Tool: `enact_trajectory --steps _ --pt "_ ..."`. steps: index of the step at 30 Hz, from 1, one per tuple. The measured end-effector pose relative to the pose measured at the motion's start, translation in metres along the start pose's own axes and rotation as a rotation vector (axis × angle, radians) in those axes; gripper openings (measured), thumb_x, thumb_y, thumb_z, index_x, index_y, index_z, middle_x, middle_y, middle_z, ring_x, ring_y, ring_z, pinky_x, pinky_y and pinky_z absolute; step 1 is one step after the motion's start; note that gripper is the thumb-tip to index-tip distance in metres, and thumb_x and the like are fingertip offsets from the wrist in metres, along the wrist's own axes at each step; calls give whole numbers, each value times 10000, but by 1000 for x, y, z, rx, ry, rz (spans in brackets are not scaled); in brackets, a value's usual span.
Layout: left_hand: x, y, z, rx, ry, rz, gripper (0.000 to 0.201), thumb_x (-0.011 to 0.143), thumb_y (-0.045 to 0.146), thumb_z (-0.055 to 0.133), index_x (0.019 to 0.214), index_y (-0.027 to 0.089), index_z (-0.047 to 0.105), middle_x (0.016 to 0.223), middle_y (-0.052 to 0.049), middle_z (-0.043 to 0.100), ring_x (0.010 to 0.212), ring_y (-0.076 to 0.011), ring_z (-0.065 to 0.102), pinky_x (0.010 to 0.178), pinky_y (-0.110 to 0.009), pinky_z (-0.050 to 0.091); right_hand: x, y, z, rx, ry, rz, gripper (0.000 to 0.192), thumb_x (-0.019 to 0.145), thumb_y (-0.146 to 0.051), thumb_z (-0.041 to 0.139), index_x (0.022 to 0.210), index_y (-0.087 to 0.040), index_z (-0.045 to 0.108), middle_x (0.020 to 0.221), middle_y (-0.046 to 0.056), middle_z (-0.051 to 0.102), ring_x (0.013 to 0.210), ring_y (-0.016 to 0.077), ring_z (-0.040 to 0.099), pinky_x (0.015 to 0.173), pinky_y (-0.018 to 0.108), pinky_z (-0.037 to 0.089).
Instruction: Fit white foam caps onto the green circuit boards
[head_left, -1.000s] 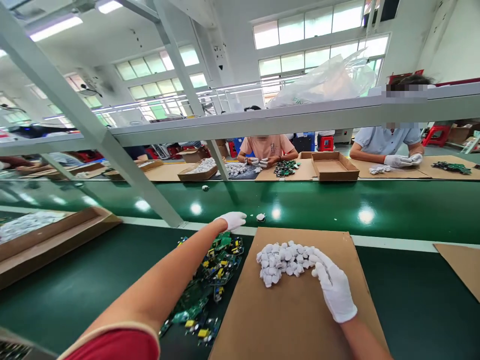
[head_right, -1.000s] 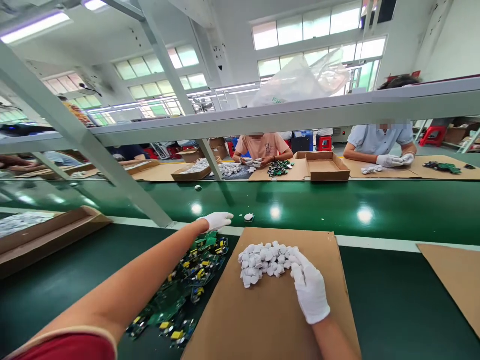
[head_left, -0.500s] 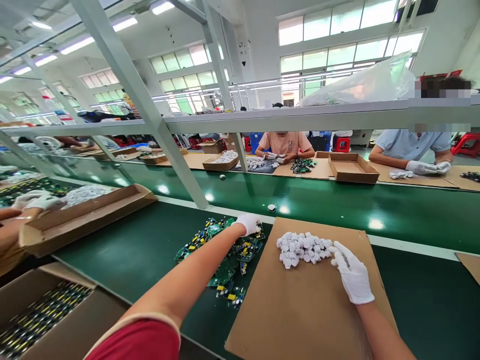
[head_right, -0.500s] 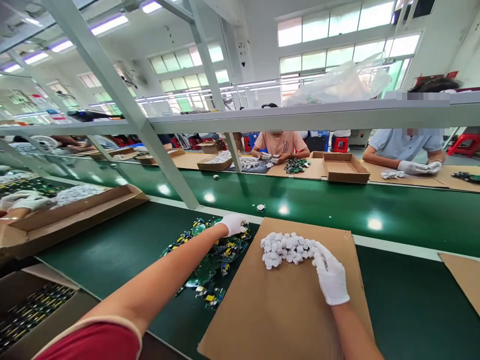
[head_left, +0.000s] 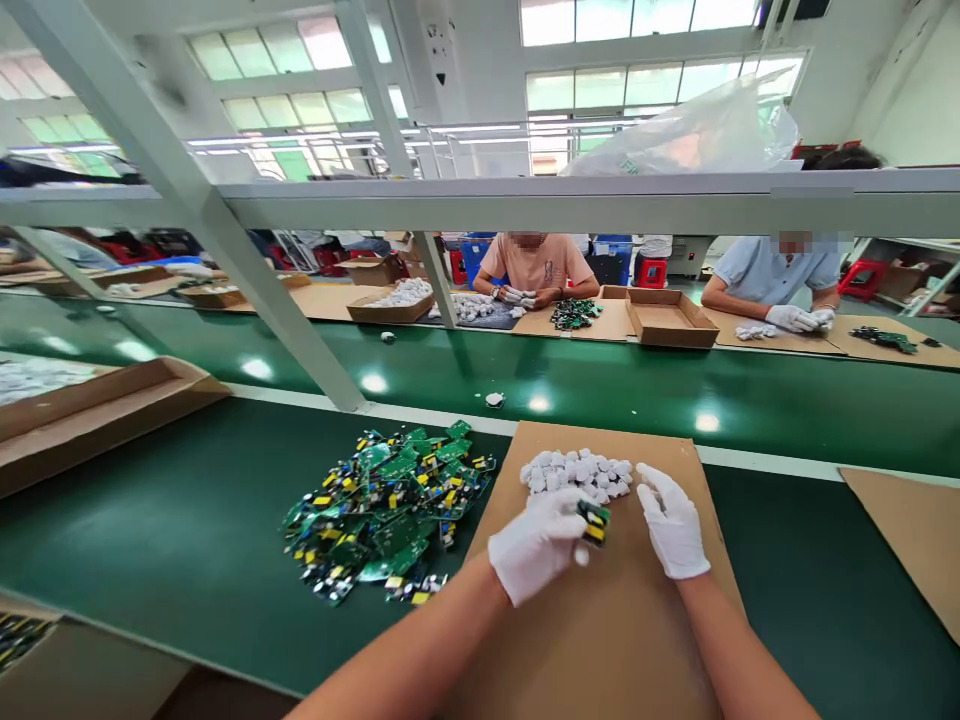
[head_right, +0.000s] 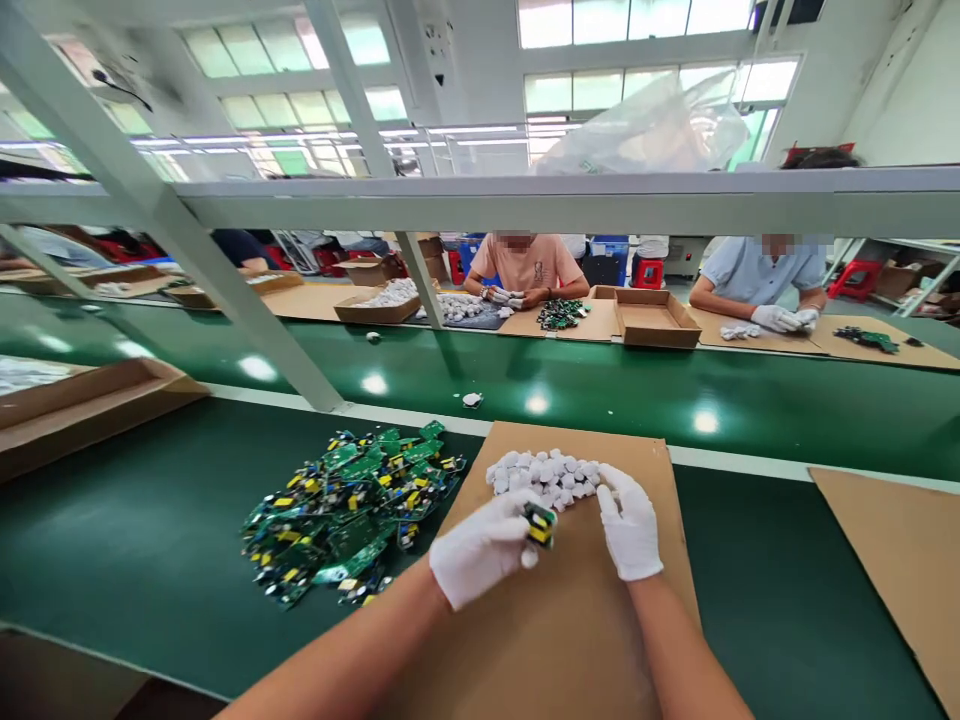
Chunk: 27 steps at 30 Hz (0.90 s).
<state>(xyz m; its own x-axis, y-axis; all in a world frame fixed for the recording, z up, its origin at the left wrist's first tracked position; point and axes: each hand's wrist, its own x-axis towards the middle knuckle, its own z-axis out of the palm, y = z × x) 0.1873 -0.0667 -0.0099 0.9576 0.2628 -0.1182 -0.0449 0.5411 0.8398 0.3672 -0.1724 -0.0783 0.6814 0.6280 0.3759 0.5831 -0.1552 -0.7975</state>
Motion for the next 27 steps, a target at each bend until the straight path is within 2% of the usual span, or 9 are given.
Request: enact_trajectory --steps 3,6,10,15,20,22,23,25,27 --pt "7 -39 16 -262 -110 -162 254 615 206 721 810 146 570 775 -40 597 627 -104 571 482 -176 383 2 6 -1 -115 -58 -77 355 817 -284 471 1131 -198 613 1182 76 606 1114 235 529 989 438 394" --pt "12 -59 10 -334 -188 -258 263 611 196 731 827 134 593 751 -59 624 599 -115 589 486 -185 396 1 8 -1 -186 -139 -136 391 803 -240 490 1182 -223 583 1252 58 559 1168 235 484 1018 441 360" --pt "16 -62 0 -360 -218 -289 320 611 207 738 900 136 620 745 -59 643 576 -117 599 489 -199 432 1 9 1 -205 -174 -106 420 818 -251 479 1232 -217 536 1282 63 531 1191 232 462 1024 441 354" --pt "15 -55 -1 -234 -323 -409 628 531 196 792 1124 168 589 671 0 636 453 -76 550 434 -184 426 -1 13 1 -213 -176 -54 402 833 -297 473 1224 -230 537 1284 58 526 1198 235 455 1028 463 345" --pt "14 -51 -4 -170 -384 -428 515 493 327 815 955 152 673 675 -2 640 437 -77 550 357 -159 390 -6 4 -4 -292 -166 -63 426 847 -335 456 1254 -216 502 1298 73 508 1198 257 453 1015 477 358" --pt "17 -52 -7 -125 -489 -436 498 475 334 826 918 162 675 689 7 636 443 -82 550 362 -169 404 -5 -15 -4 -387 -175 -163 452 837 -328 461 1277 -228 475 1321 70 482 1211 273 434 1012 483 355" --pt "21 -54 -8 -92 -578 -444 498 461 334 832 901 163 672 690 12 631 444 -86 546 361 -178 405 -3 -28 -2 -442 -204 -251 476 819 -310 480 1289 -243 461 1339 63 461 1222 279 417 1013 482 349" --pt "27 -60 -9 -23 -773 -445 508 416 362 842 846 157 663 651 23 604 433 -100 528 350 -200 389 2 -58 8 -538 -322 -478 555 748 -242 552 1294 -282 456 1383 46 406 1249 296 374 1016 477 332" --pt "30 -63 -9 78 -913 -363 474 433 406 825 802 165 651 626 32 572 453 -120 532 361 -226 391 11 -84 24 -610 -496 -699 667 645 -140 610 1271 -327 478 1417 23 360 1268 325 334 1022 503 289"
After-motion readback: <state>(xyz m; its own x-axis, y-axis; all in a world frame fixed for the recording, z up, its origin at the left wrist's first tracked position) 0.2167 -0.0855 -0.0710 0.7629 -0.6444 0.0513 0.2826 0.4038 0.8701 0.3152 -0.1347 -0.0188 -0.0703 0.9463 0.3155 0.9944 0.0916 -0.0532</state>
